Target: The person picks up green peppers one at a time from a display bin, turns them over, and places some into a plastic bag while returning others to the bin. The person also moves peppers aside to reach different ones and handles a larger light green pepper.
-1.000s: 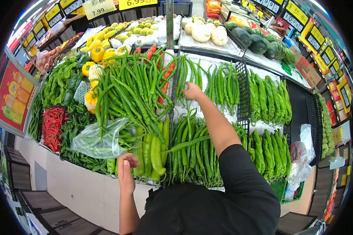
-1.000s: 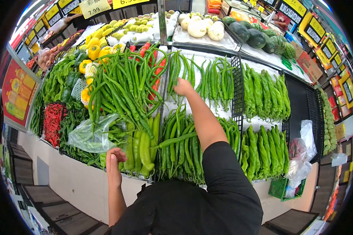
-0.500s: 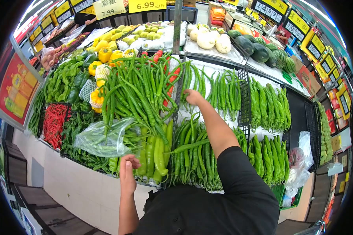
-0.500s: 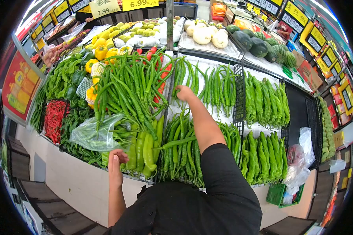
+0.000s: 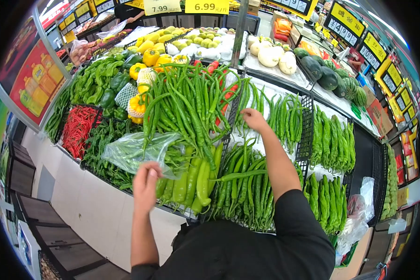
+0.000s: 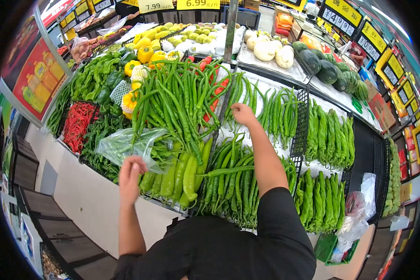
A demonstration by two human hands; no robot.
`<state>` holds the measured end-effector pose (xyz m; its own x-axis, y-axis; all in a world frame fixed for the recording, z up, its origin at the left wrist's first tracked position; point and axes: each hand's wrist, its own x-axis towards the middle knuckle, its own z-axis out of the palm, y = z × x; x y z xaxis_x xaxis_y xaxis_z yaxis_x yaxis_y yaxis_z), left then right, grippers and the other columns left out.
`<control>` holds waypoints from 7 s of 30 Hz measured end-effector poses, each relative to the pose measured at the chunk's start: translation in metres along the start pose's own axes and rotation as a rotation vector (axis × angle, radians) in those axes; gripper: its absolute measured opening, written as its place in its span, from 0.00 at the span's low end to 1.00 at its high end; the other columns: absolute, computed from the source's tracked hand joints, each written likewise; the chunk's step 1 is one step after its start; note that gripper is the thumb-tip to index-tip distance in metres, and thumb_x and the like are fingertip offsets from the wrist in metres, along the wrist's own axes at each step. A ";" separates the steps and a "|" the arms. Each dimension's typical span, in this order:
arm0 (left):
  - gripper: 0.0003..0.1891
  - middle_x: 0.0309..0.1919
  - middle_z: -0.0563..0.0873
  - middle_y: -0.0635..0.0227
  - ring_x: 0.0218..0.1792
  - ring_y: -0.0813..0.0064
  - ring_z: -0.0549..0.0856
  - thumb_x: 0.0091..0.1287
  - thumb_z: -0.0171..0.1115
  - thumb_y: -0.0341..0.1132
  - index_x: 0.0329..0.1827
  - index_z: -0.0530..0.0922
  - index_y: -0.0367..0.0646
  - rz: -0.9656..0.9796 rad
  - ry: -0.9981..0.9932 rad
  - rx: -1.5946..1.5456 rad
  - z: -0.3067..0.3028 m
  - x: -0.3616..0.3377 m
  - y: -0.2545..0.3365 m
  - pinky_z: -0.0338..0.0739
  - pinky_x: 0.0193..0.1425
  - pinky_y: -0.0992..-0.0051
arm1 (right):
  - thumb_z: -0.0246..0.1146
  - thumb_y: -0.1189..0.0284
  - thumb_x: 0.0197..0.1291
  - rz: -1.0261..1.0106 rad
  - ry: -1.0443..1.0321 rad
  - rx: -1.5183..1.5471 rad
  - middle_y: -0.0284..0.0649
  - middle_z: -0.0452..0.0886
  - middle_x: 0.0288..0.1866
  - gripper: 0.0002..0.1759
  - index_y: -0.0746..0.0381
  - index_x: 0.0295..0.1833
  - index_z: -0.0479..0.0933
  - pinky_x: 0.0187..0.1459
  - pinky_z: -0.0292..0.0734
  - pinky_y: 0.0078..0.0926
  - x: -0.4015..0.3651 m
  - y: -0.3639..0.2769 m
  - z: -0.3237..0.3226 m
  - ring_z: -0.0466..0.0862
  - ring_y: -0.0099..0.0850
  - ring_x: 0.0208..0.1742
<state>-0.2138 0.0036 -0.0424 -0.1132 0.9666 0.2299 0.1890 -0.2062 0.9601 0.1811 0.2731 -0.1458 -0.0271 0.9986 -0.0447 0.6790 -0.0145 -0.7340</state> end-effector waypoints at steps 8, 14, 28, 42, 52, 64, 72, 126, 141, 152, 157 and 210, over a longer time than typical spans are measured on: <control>0.12 0.35 0.82 0.60 0.36 0.67 0.81 0.67 0.64 0.34 0.47 0.77 0.38 0.123 0.042 0.566 -0.042 0.146 -0.017 0.76 0.43 0.68 | 0.62 0.69 0.68 -0.263 0.006 0.355 0.33 0.82 0.43 0.16 0.62 0.59 0.78 0.50 0.76 0.26 -0.121 -0.066 -0.022 0.79 0.25 0.45; 0.23 0.43 0.85 0.49 0.46 0.48 0.84 0.58 0.71 0.45 0.47 0.74 0.37 0.065 -0.079 1.023 -0.012 0.196 -0.042 0.79 0.50 0.56 | 0.62 0.70 0.70 -0.233 -0.107 0.465 0.35 0.83 0.48 0.16 0.62 0.60 0.78 0.51 0.76 0.28 -0.228 -0.064 -0.024 0.80 0.26 0.47; 0.22 0.33 0.86 0.51 0.34 0.57 0.88 0.64 0.64 0.40 0.52 0.73 0.31 -0.179 -0.175 0.883 -0.015 0.248 -0.022 0.83 0.38 0.62 | 0.61 0.70 0.69 -0.190 0.045 0.367 0.40 0.83 0.48 0.15 0.66 0.57 0.79 0.49 0.78 0.28 -0.310 -0.053 -0.028 0.82 0.29 0.46; 0.17 0.31 0.84 0.51 0.30 0.53 0.85 0.69 0.61 0.40 0.52 0.73 0.35 0.482 0.279 0.787 -0.057 0.234 -0.026 0.78 0.34 0.60 | 0.61 0.68 0.69 -0.300 -0.042 0.324 0.44 0.82 0.47 0.16 0.65 0.58 0.79 0.49 0.78 0.32 -0.305 -0.058 -0.010 0.83 0.34 0.47; 0.08 0.23 0.70 0.75 0.20 0.83 0.70 0.71 0.58 0.36 0.40 0.69 0.43 -0.298 0.096 0.166 -0.091 0.199 -0.037 0.62 0.17 0.79 | 0.60 0.69 0.68 -0.344 -0.080 0.180 0.46 0.82 0.45 0.16 0.66 0.57 0.78 0.51 0.78 0.36 -0.313 -0.058 -0.012 0.83 0.40 0.47; 0.07 0.22 0.68 0.76 0.18 0.85 0.67 0.74 0.57 0.34 0.47 0.68 0.46 0.079 0.363 -0.102 -0.109 0.113 0.042 0.61 0.18 0.82 | 0.59 0.70 0.68 -0.387 -0.166 0.154 0.44 0.82 0.45 0.17 0.66 0.58 0.77 0.52 0.78 0.35 -0.302 -0.068 -0.004 0.83 0.40 0.48; 0.14 0.34 0.76 0.69 0.24 0.81 0.73 0.74 0.57 0.36 0.57 0.68 0.42 0.120 0.208 0.129 0.016 0.044 0.076 0.70 0.25 0.78 | 0.59 0.66 0.71 -0.532 -0.216 0.494 0.41 0.81 0.49 0.20 0.63 0.64 0.73 0.50 0.77 0.31 -0.286 -0.132 0.016 0.81 0.31 0.50; 0.25 0.46 0.70 0.66 0.42 0.78 0.69 0.72 0.53 0.28 0.71 0.60 0.38 -0.169 0.445 0.335 0.031 -0.070 0.001 0.68 0.46 0.78 | 0.67 0.52 0.61 0.153 0.084 -0.085 0.56 0.84 0.50 0.26 0.67 0.46 0.83 0.56 0.78 0.45 0.057 0.044 -0.002 0.84 0.52 0.53; 0.25 0.58 0.71 0.60 0.54 0.70 0.72 0.73 0.53 0.30 0.72 0.59 0.36 -0.211 0.363 0.386 0.032 -0.069 -0.006 0.70 0.57 0.71 | 0.69 0.59 0.53 0.197 -0.218 -0.214 0.53 0.84 0.55 0.22 0.65 0.48 0.84 0.57 0.80 0.42 0.043 0.027 -0.013 0.84 0.48 0.56; 0.26 0.64 0.69 0.58 0.59 0.69 0.71 0.74 0.52 0.28 0.73 0.58 0.36 -0.249 0.371 0.330 0.032 -0.077 -0.012 0.68 0.63 0.69 | 0.67 0.59 0.50 0.012 0.140 -0.106 0.56 0.85 0.46 0.21 0.65 0.42 0.83 0.54 0.80 0.44 0.042 0.009 -0.010 0.85 0.51 0.50; 0.26 0.67 0.68 0.55 0.65 0.64 0.69 0.75 0.52 0.28 0.73 0.57 0.36 -0.232 0.352 0.325 0.032 -0.076 -0.019 0.64 0.69 0.66 | 0.68 0.57 0.49 -0.017 0.200 -0.084 0.55 0.85 0.39 0.20 0.65 0.37 0.83 0.48 0.81 0.43 0.041 0.015 -0.002 0.86 0.51 0.43; 0.18 0.47 0.70 0.64 0.44 0.74 0.70 0.73 0.53 0.28 0.64 0.65 0.36 -0.174 0.353 0.358 0.037 -0.077 -0.031 0.68 0.55 0.72 | 0.65 0.72 0.59 0.397 0.104 0.275 0.50 0.86 0.28 0.14 0.75 0.36 0.76 0.29 0.85 0.28 0.022 0.075 -0.028 0.89 0.33 0.26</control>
<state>-0.1746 -0.0585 -0.0955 -0.4821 0.8592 0.1714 0.4525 0.0767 0.8885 0.2517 0.2954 -0.1830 0.2775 0.9128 -0.2997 0.4026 -0.3937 -0.8264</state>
